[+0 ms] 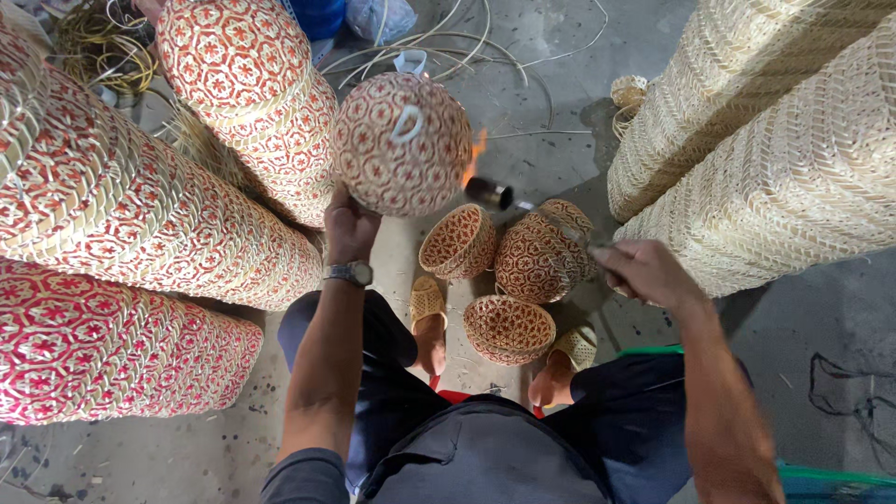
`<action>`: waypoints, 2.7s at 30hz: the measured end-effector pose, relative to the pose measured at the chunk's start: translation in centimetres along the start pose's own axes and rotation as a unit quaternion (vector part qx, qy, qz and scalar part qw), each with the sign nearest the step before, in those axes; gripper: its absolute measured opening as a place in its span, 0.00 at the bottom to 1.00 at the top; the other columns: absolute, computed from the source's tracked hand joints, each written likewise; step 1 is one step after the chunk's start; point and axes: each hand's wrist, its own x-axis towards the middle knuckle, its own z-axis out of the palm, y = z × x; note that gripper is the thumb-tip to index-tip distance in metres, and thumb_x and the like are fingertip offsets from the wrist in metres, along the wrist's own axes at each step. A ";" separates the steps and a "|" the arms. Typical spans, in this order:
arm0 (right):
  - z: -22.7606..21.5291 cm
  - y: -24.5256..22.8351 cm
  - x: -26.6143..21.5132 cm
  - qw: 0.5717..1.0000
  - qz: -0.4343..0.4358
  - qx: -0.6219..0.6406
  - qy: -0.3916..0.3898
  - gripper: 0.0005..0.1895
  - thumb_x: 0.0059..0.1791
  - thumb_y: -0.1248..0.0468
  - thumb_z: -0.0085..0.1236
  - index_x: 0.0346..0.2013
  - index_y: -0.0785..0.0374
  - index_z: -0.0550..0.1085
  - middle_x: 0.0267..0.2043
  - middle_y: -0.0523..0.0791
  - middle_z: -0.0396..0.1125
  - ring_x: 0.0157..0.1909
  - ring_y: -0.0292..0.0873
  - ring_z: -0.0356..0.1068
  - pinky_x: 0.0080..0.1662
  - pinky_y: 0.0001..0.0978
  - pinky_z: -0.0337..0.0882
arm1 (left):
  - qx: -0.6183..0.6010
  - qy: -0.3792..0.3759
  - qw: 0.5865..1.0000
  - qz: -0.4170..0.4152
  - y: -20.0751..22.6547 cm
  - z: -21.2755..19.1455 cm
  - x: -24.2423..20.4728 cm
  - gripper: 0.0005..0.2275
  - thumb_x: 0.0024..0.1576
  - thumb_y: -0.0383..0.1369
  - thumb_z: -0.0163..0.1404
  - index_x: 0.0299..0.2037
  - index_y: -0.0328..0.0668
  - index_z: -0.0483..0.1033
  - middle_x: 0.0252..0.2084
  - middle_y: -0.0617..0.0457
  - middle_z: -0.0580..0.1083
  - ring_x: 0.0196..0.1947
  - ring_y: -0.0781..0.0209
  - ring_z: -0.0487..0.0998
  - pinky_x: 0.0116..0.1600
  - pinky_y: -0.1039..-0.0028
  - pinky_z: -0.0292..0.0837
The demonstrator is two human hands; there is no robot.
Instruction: The person uses a handheld torch to singe off loose fibers from woven baskets, picking them up and rotating them by hand to reach all surfaces.
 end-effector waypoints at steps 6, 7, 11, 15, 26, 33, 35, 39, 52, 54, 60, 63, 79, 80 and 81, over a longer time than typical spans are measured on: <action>2.0 0.9 -0.3 0.999 -0.034 0.036 -0.010 0.19 0.52 0.49 0.53 0.33 0.60 0.80 0.16 0.42 0.63 0.17 0.34 0.61 0.22 0.30 0.62 | 0.186 -0.007 0.969 0.160 -4.1 0.5 0.3 0.11 0.71 0.33 0.46 0.56 0.34 0.71 0.51 0.49 0.76 0.51 0.60 0.78 0.57 0.68 0.76; 1.8 0.7 -0.3 0.999 -0.032 0.028 -0.012 0.18 0.52 0.49 0.52 0.35 0.58 0.81 0.17 0.42 0.64 0.17 0.34 0.62 0.22 0.30 0.64 | 0.199 -0.011 0.966 0.163 -4.6 0.6 0.5 0.10 0.70 0.33 0.46 0.54 0.34 0.72 0.49 0.49 0.77 0.48 0.61 0.79 0.55 0.70 0.77; 1.0 -0.5 -0.2 0.997 -0.064 -0.027 0.020 0.20 0.55 0.49 0.53 0.40 0.64 0.80 0.20 0.41 0.69 0.19 0.35 0.67 0.24 0.31 0.68 | 0.267 -0.046 0.949 0.162 -5.8 0.5 -0.3 0.09 0.71 0.32 0.46 0.51 0.32 0.75 0.44 0.53 0.77 0.44 0.68 0.77 0.50 0.75 0.75; 1.1 -1.4 0.4 0.995 -0.095 -0.027 0.024 0.19 0.54 0.50 0.53 0.46 0.61 0.82 0.21 0.43 0.70 0.20 0.36 0.67 0.24 0.33 0.68 | 0.246 -0.003 0.962 0.121 -7.0 0.8 -0.6 0.10 0.69 0.33 0.45 0.50 0.36 0.76 0.40 0.56 0.76 0.37 0.72 0.73 0.43 0.80 0.71; -1.0 2.5 1.7 0.975 -0.084 0.113 0.172 0.18 0.62 0.53 0.52 0.37 0.66 0.75 0.26 0.42 0.66 0.23 0.34 0.62 0.26 0.29 0.64 | 0.577 0.016 0.790 0.209 1.9 7.9 -2.5 0.06 0.64 0.29 0.54 0.45 0.33 0.78 0.31 0.63 0.68 0.30 0.74 0.64 0.33 0.80 0.62; -1.2 7.0 4.6 0.972 -0.121 0.124 0.157 0.24 0.69 0.52 0.47 0.36 0.66 0.68 0.29 0.45 0.65 0.26 0.36 0.62 0.28 0.30 0.63 | 0.575 0.035 0.778 0.251 8.4 7.3 -15.3 0.15 0.66 0.28 0.53 0.62 0.36 0.72 0.44 0.58 0.74 0.40 0.72 0.70 0.45 0.80 0.70; -1.1 8.6 6.0 0.977 -0.102 0.133 0.134 0.23 0.69 0.52 0.44 0.36 0.63 0.65 0.30 0.43 0.65 0.26 0.36 0.62 0.27 0.29 0.62 | 0.530 0.156 0.800 0.234 8.9 2.6 -19.6 0.21 0.64 0.28 0.53 0.67 0.41 0.67 0.42 0.57 0.73 0.34 0.70 0.67 0.40 0.79 0.68; -0.6 11.7 7.3 0.982 -0.113 0.091 0.117 0.26 0.71 0.50 0.42 0.36 0.65 0.64 0.29 0.45 0.63 0.24 0.36 0.61 0.29 0.32 0.62 | 0.531 0.311 0.754 0.229 8.7 -10.6 -27.9 0.20 0.69 0.28 0.49 0.71 0.36 0.72 0.43 0.45 0.74 0.35 0.60 0.68 0.39 0.72 0.65; -2.7 14.1 10.0 0.998 -0.002 -0.003 0.057 0.38 0.69 0.35 0.27 0.38 0.66 0.66 0.25 0.48 0.59 0.22 0.45 0.58 0.28 0.41 0.63 | 0.617 0.534 0.577 -0.040 3.7 -25.3 -36.4 0.53 0.44 0.55 0.61 0.79 0.51 0.44 0.74 0.45 0.61 0.76 0.43 0.51 0.77 0.59 0.50; -3.2 14.5 9.8 0.998 0.008 0.014 0.054 0.38 0.68 0.34 0.27 0.38 0.65 0.66 0.25 0.47 0.59 0.22 0.46 0.58 0.27 0.42 0.62 | 0.629 0.507 0.590 -0.003 3.5 -24.5 -35.3 0.51 0.47 0.53 0.62 0.77 0.46 0.43 0.74 0.42 0.59 0.76 0.42 0.49 0.76 0.60 0.49; -4.2 13.6 8.3 0.996 0.026 0.030 0.074 0.40 0.68 0.31 0.28 0.36 0.64 0.63 0.24 0.47 0.57 0.22 0.47 0.56 0.26 0.44 0.58 | 0.698 0.449 0.536 0.155 6.2 -23.2 -30.5 0.42 0.52 0.40 0.59 0.75 0.37 0.50 0.71 0.34 0.60 0.71 0.36 0.57 0.72 0.57 0.56; -4.4 13.2 7.1 0.996 0.015 0.051 0.074 0.41 0.66 0.30 0.29 0.35 0.64 0.63 0.23 0.47 0.56 0.22 0.46 0.55 0.26 0.40 0.56 | 0.778 0.452 0.436 0.026 6.4 -22.5 -28.6 0.30 0.63 0.46 0.55 0.72 0.45 0.62 0.65 0.39 0.68 0.67 0.41 0.67 0.71 0.57 0.65; -4.0 14.5 5.0 0.983 -0.026 0.079 0.161 0.23 0.67 0.46 0.40 0.38 0.59 0.66 0.30 0.41 0.63 0.25 0.36 0.60 0.29 0.32 0.60 | 0.893 0.199 0.348 -0.205 6.6 -24.7 -28.0 0.33 0.52 0.48 0.62 0.67 0.49 0.66 0.70 0.33 0.59 0.65 0.34 0.64 0.64 0.53 0.67; -3.6 13.8 4.1 0.978 -0.042 0.080 0.187 0.21 0.67 0.49 0.42 0.39 0.60 0.66 0.30 0.42 0.63 0.25 0.35 0.60 0.29 0.31 0.61 | 0.950 0.144 0.227 -0.159 7.3 -24.6 -27.0 0.27 0.55 0.45 0.60 0.62 0.44 0.67 0.63 0.35 0.61 0.60 0.37 0.66 0.62 0.54 0.68; -3.3 12.7 4.0 0.973 -0.062 0.085 0.204 0.19 0.68 0.52 0.44 0.39 0.60 0.67 0.30 0.42 0.64 0.25 0.35 0.61 0.29 0.30 0.61 | 0.986 0.086 0.102 -0.104 8.4 -24.1 -25.6 0.22 0.59 0.42 0.58 0.58 0.40 0.68 0.57 0.37 0.63 0.55 0.40 0.67 0.61 0.55 0.69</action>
